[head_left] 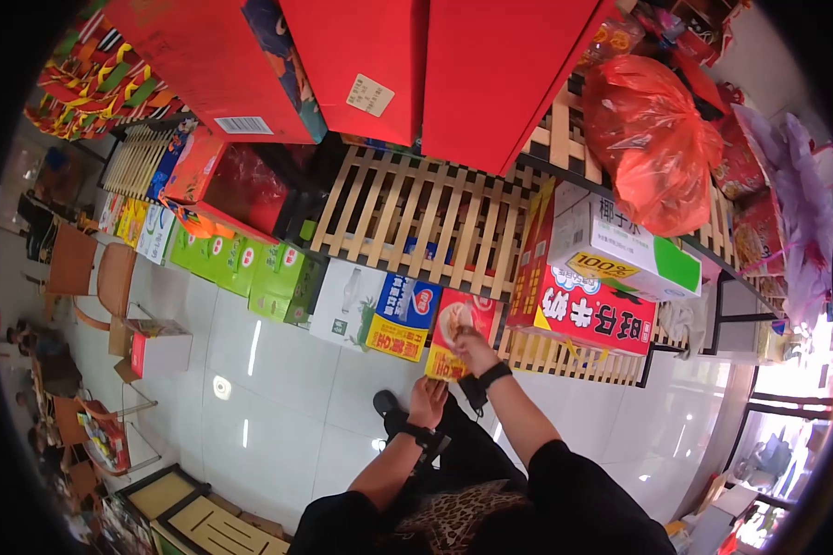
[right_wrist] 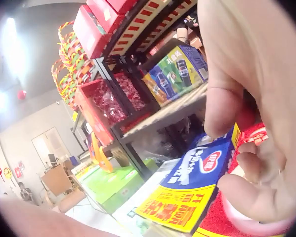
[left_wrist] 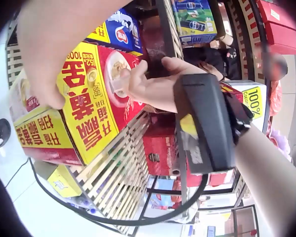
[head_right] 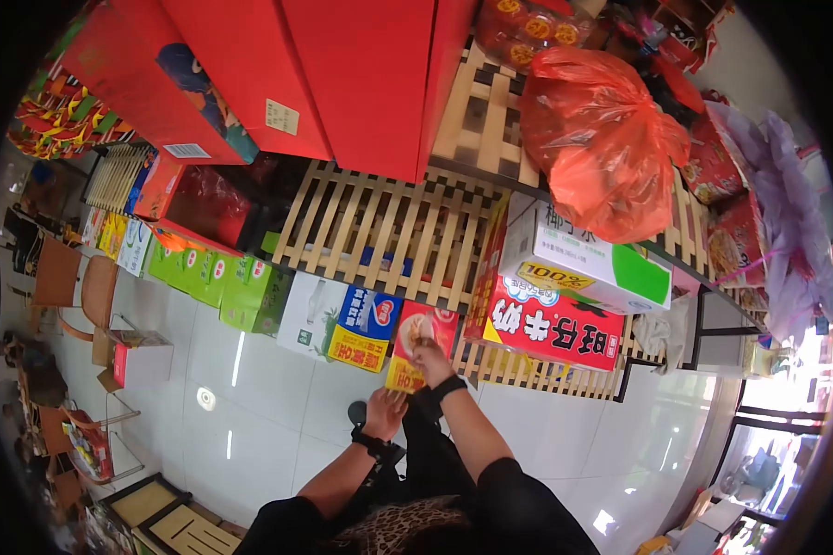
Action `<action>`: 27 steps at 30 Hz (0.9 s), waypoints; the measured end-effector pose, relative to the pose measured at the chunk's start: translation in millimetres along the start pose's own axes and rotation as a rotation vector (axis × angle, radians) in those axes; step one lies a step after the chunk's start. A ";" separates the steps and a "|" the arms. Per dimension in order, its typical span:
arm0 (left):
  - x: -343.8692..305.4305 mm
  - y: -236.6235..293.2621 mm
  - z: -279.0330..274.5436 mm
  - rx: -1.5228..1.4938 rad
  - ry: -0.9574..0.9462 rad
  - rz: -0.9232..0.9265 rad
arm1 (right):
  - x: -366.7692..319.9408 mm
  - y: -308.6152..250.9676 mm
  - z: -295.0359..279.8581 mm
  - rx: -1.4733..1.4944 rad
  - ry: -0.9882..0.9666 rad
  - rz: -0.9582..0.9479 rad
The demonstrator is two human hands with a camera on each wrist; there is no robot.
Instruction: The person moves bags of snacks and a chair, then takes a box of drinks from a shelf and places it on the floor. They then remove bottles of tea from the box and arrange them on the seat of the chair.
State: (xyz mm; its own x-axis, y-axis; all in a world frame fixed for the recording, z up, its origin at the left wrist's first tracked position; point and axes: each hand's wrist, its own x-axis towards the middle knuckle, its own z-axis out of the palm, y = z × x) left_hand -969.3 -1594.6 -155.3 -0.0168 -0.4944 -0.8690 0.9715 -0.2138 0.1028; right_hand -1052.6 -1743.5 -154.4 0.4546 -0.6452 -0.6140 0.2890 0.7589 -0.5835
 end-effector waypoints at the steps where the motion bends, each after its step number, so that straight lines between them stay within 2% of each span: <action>1: 6.0 1.0 3.6 0.028 -0.004 0.088 | 13.9 -3.1 -2.1 0.002 -0.001 0.010; 2: 10.0 0.9 9.0 0.054 -0.007 0.171 | 25.1 -8.0 -3.5 -0.005 -0.009 0.046; 4: 5.2 3.0 15.7 0.107 0.028 0.189 | 21.5 -6.0 -7.3 -0.013 -0.010 0.092; 6: -1.8 14.0 28.0 0.208 0.080 0.105 | 22.2 -8.7 -2.7 -0.375 0.095 0.034; 7: -10.4 14.9 30.5 0.337 0.099 0.100 | 17.4 -10.5 -4.0 -0.539 0.071 -0.047; 8: -12.8 17.4 33.5 0.343 0.092 0.096 | 9.0 -15.0 -4.8 -0.536 0.078 -0.053; 10: -18.6 19.8 29.2 0.685 0.114 0.044 | -21.6 -27.0 -2.5 -0.721 -0.011 -0.234; 11: -19.6 21.8 22.1 0.717 0.021 0.062 | -45.5 -50.6 -0.3 -0.846 -0.146 -0.269; 14: -33.6 25.7 36.2 0.747 -0.043 0.047 | -116.9 -92.7 11.1 -0.682 -0.169 -0.225; 16: -64.9 27.3 71.4 0.768 -0.056 0.053 | -173.2 -125.9 25.2 -0.508 -0.053 -0.278; 19: -85.6 29.7 109.9 0.773 -0.211 0.275 | -225.8 -157.1 -4.2 -0.506 0.185 -0.534; 20: -87.3 33.4 124.9 0.776 -0.277 0.350 | -238.4 -171.0 -16.8 -0.542 0.288 -0.617; 22: -137.2 42.6 175.8 0.758 -0.553 0.463 | -254.9 -199.4 -41.0 -0.402 0.302 -0.767; 24: -129.0 54.7 204.8 0.850 -0.624 0.548 | -271.4 -235.6 -34.4 -0.501 0.475 -0.812; 27: -154.8 62.2 264.3 0.967 -0.678 0.578 | -268.2 -279.3 -49.4 -0.481 0.443 -0.822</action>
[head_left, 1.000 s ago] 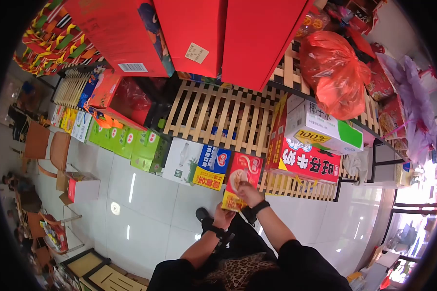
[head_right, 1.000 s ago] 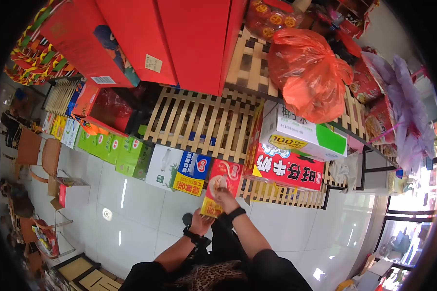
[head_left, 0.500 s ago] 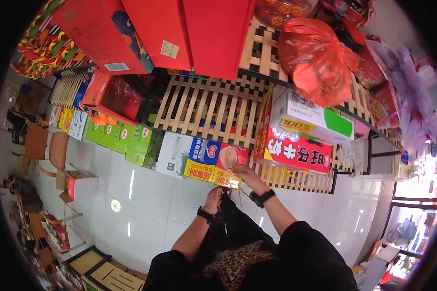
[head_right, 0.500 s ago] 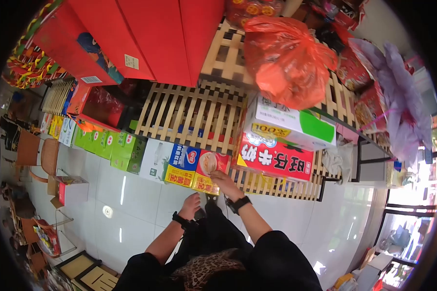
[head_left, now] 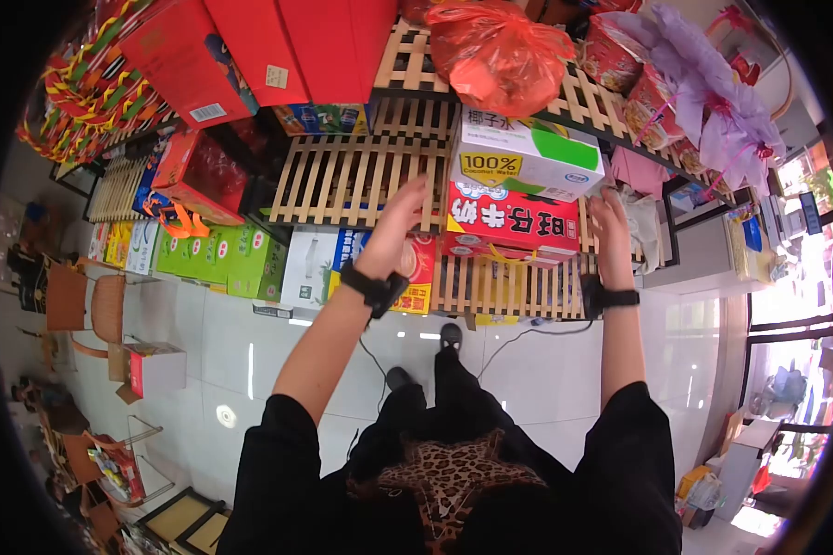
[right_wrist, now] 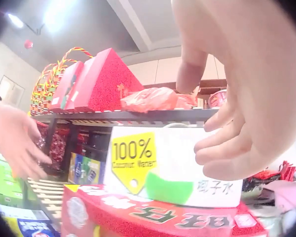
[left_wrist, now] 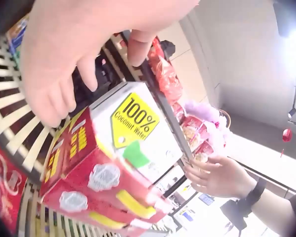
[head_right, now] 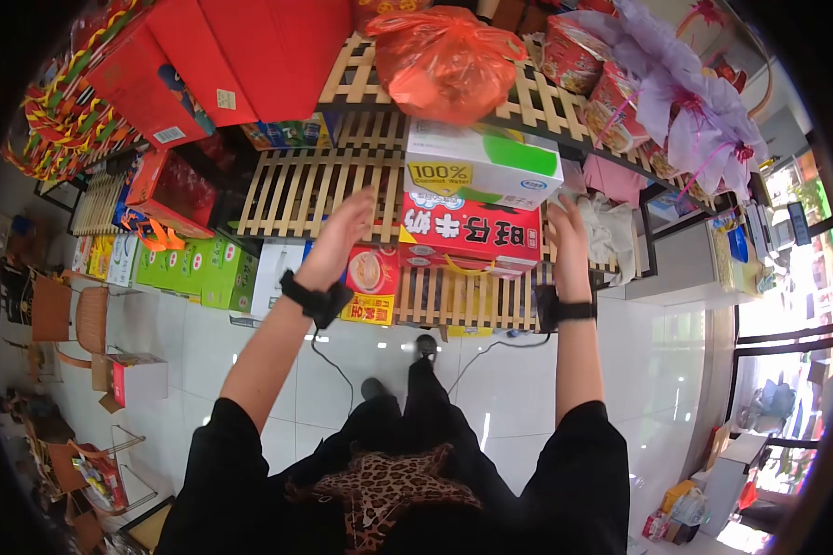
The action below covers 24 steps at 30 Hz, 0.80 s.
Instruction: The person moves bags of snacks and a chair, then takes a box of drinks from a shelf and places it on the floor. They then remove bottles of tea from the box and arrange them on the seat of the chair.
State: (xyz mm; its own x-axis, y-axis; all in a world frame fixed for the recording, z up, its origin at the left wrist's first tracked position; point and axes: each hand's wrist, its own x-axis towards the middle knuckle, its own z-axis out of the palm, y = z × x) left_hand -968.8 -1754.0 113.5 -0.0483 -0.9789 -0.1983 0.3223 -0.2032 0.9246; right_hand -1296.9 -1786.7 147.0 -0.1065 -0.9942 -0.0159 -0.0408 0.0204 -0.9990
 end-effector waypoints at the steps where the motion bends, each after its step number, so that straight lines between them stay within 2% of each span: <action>1: 10.5 8.9 4.1 0.036 -0.033 0.014 | 19.5 5.4 -7.0 -0.025 -0.011 -0.009; 3: 30.4 21.6 15.2 0.052 -0.094 0.010 | 52.7 16.0 -12.8 -0.047 -0.027 -0.026; 5: 58.6 21.8 26.0 0.077 -0.068 -0.047 | 85.7 24.6 -16.3 0.051 0.059 0.108; 7: 88.8 16.3 39.3 0.029 -0.015 0.039 | 111.1 30.1 -20.9 0.123 0.003 0.154; 9: 107.1 24.4 50.7 -0.001 -0.098 0.034 | 126.2 26.6 -16.8 0.244 -0.124 0.161; 11: 120.8 15.7 63.0 0.038 0.059 0.123 | 137.3 36.3 -18.5 0.250 -0.235 0.163; 13: 136.3 1.9 58.3 -0.199 -0.006 -0.010 | 144.3 46.6 -16.1 0.494 -0.329 0.316; 15: 115.0 16.3 70.0 -0.315 -0.068 -0.014 | 131.2 32.4 -11.0 0.538 -0.331 0.314; 17: 101.7 13.2 71.6 -0.294 -0.078 0.012 | 115.4 31.2 -17.3 0.583 -0.340 0.325; 19: 82.6 1.9 69.1 -0.266 -0.082 -0.044 | 98.4 35.4 -23.0 0.602 -0.335 0.325; 21: 49.1 -1.6 79.1 -0.233 -0.071 0.012 | 59.7 20.7 -32.1 0.538 -0.315 0.363; 23: 8.4 -12.8 84.6 -0.255 -0.054 -0.123 | 22.3 27.8 -45.0 0.488 -0.238 0.357; 24: -13.4 -23.7 88.4 -0.189 -0.016 -0.098 | 1.5 32.8 -55.6 0.486 -0.246 0.388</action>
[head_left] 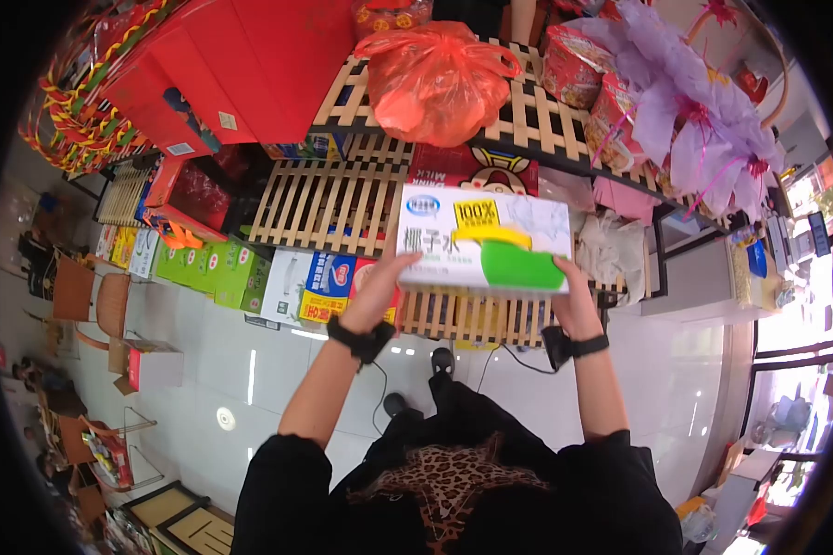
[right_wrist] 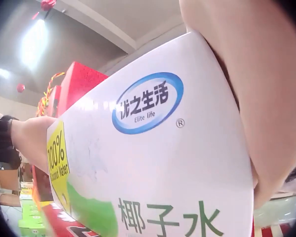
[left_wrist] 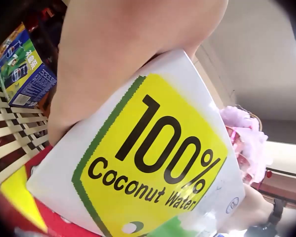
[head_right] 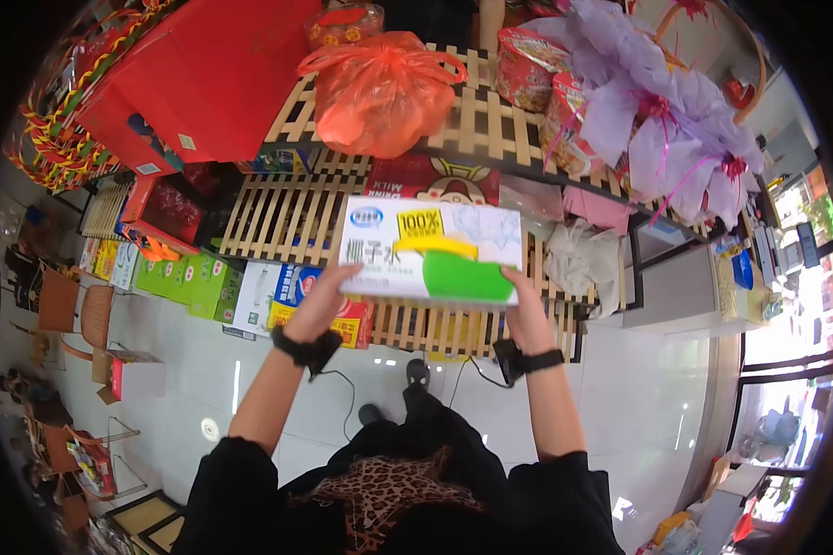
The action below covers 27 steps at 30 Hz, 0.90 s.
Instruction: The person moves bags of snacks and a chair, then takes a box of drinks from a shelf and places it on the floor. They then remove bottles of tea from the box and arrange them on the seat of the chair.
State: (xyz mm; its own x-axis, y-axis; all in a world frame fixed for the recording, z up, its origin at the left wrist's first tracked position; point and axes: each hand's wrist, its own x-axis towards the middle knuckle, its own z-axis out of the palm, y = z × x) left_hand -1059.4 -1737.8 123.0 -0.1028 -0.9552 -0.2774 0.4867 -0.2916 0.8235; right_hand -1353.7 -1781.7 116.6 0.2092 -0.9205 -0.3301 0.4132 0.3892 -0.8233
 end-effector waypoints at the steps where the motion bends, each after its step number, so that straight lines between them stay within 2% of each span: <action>1: -20.7 -13.8 1.2 0.062 0.037 0.028 | -21.6 8.7 -8.3 -0.001 0.001 0.033; 3: -63.4 -37.2 2.3 0.198 0.063 0.069 | -72.6 24.5 -16.1 -0.122 0.008 0.068; 5: -109.3 -48.4 11.6 0.096 -0.029 -0.024 | -122.7 42.0 -23.5 -0.134 0.024 0.139; 7: -139.6 -74.2 9.4 0.207 -0.003 -0.079 | -161.8 69.1 -35.9 -0.043 0.048 0.238; 9: -157.1 -111.4 -5.3 0.175 -0.024 -0.103 | -191.4 102.2 -47.7 -0.058 0.109 0.291; 11: -163.4 -139.7 -17.3 0.045 -0.044 -0.322 | -207.7 133.0 -61.1 -0.029 0.149 0.386; 13: -161.5 -171.4 -32.6 0.001 -0.020 -0.377 | -211.4 163.6 -79.0 -0.036 0.170 0.460; 16: -142.1 -230.1 -60.4 0.017 -0.015 -0.433 | -193.9 202.3 -108.8 -0.018 0.188 0.537; 18: -114.6 -249.3 -68.5 0.022 0.020 -0.428 | -176.7 215.7 -120.4 -0.236 0.044 0.413; 19: -99.9 -260.0 -73.7 0.035 0.044 -0.425 | -162.2 222.1 -129.0 -0.241 0.044 0.430; 23: -21.5 -307.1 -103.0 0.030 0.106 -0.280 | -83.4 251.0 -170.1 -0.935 -0.152 0.074; 25: 18.6 -297.3 -106.0 0.094 0.161 -0.320 | -36.9 278.0 -209.9 -1.132 -0.232 -0.019; 27: 53.4 -323.0 -126.7 0.072 0.154 -0.277 | 10.9 284.1 -213.1 -0.883 -0.158 0.172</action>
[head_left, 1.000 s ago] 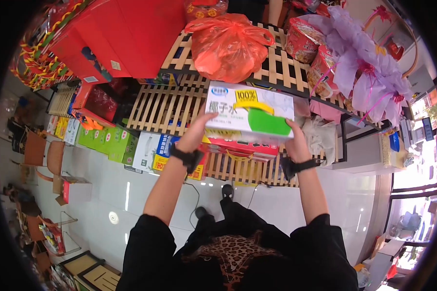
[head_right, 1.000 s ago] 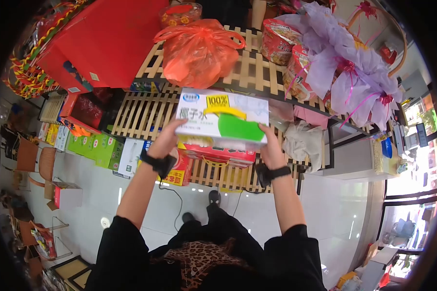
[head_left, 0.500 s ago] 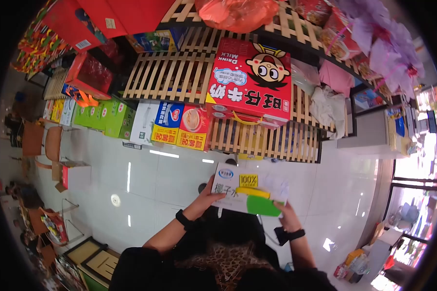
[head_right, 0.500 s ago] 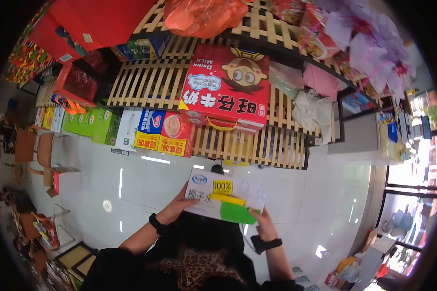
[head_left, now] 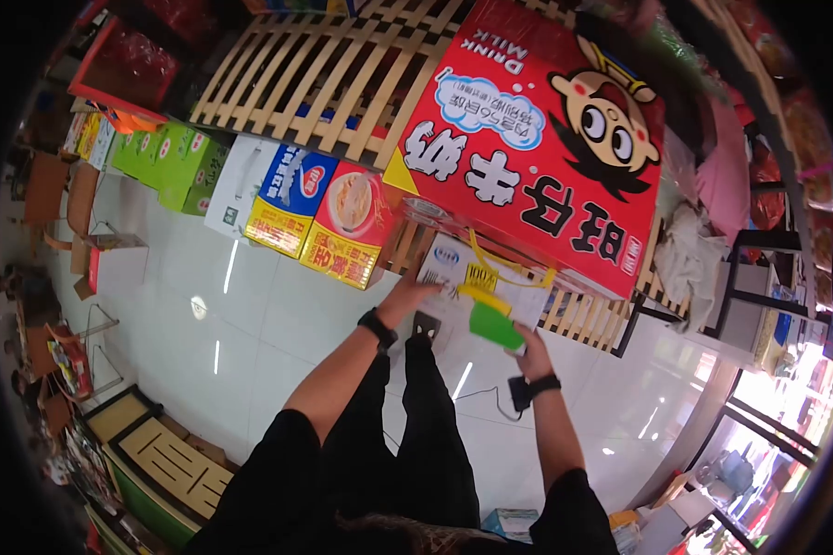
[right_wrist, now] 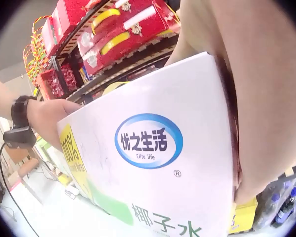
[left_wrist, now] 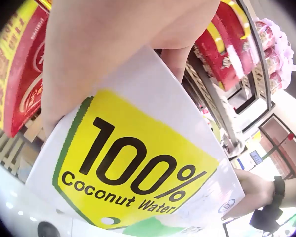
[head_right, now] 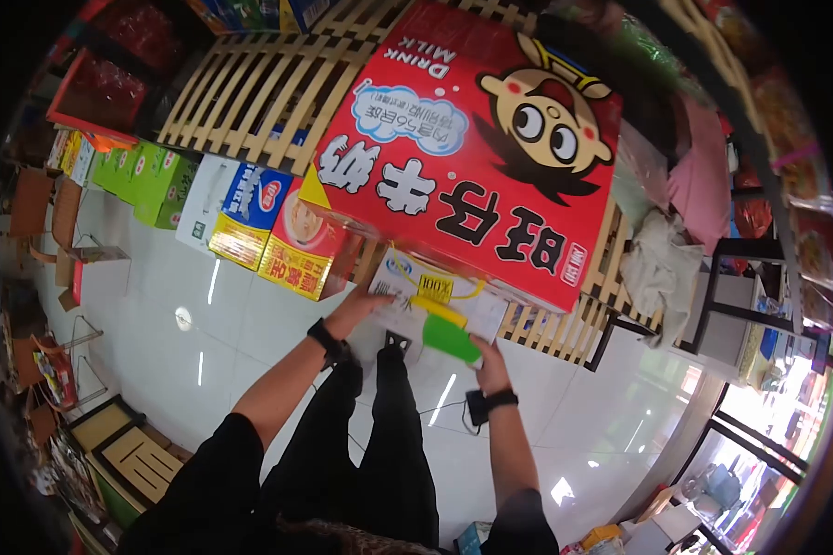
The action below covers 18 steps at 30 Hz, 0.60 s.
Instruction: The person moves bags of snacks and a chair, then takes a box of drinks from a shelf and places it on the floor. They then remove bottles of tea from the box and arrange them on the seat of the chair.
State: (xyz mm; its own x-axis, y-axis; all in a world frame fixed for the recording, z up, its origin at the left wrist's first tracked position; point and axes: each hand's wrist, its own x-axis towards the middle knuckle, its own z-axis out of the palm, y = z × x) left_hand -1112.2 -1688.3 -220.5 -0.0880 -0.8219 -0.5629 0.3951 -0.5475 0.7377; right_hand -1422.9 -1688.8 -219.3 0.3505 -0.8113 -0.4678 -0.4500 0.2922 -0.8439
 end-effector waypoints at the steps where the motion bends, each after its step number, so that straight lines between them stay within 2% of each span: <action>1: 13.3 -0.5 -1.9 -0.037 0.007 0.069 | 23.8 2.2 -9.3 -0.145 -0.034 -0.094; 2: 21.2 -3.0 -3.8 -0.072 0.014 0.139 | 47.6 3.3 -15.3 -0.287 -0.068 -0.189; 3: 22.4 -6.1 -4.4 -0.073 0.021 0.136 | 72.6 -6.6 -13.6 0.108 0.007 0.059; 4: 20.5 -8.4 -3.8 -0.079 0.122 0.105 | 94.0 -16.7 -11.5 0.502 0.084 0.309; 5: 18.7 -13.2 -2.7 -0.085 0.221 0.074 | 123.7 30.0 -21.6 0.140 0.027 0.184; 6: 19.2 -32.8 -3.6 -0.085 0.224 0.072 | 138.0 6.2 -16.3 -0.220 -0.030 0.056; 7: 17.0 -54.3 -2.3 -0.217 0.232 0.200 | 137.4 -16.8 -12.0 -0.368 0.191 0.068; 8: 12.9 -70.8 -0.3 -0.349 0.240 0.328 | 142.0 -8.3 -9.5 -0.365 0.188 0.072; 9: 3.0 -69.5 7.5 -0.340 0.263 0.246 | 148.6 15.6 -8.2 -0.352 0.144 -0.038; 10: -2.0 -76.0 16.6 -0.337 0.263 0.241 | 160.2 50.9 -8.8 -0.336 0.105 -0.149; 11: -5.7 -83.3 28.1 -0.403 0.313 0.234 | 202.4 156.7 -16.1 -0.965 0.340 -0.453; 12: -7.9 -89.3 37.3 -0.470 0.361 0.233 | 193.0 112.1 -9.2 -0.966 0.350 -0.452; 14: -13.7 -96.3 49.5 -0.509 0.332 0.217 | 153.3 21.1 50.8 -0.312 0.220 -0.109; 16: -15.8 -93.3 49.1 -0.546 0.305 0.203 | 125.8 -74.9 74.9 0.348 0.067 0.212; 18: -17.9 -84.1 41.6 -0.544 0.260 0.154 | 137.2 -67.7 77.7 0.327 0.051 0.191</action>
State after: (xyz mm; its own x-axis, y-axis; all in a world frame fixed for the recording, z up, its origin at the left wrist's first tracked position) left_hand -1181.9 -1634.1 -257.0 0.2057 -0.7823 -0.5880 0.8007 -0.2110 0.5607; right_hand -1280.6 -1780.6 -246.8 0.2406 -0.7485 -0.6179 -0.2145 0.5799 -0.7860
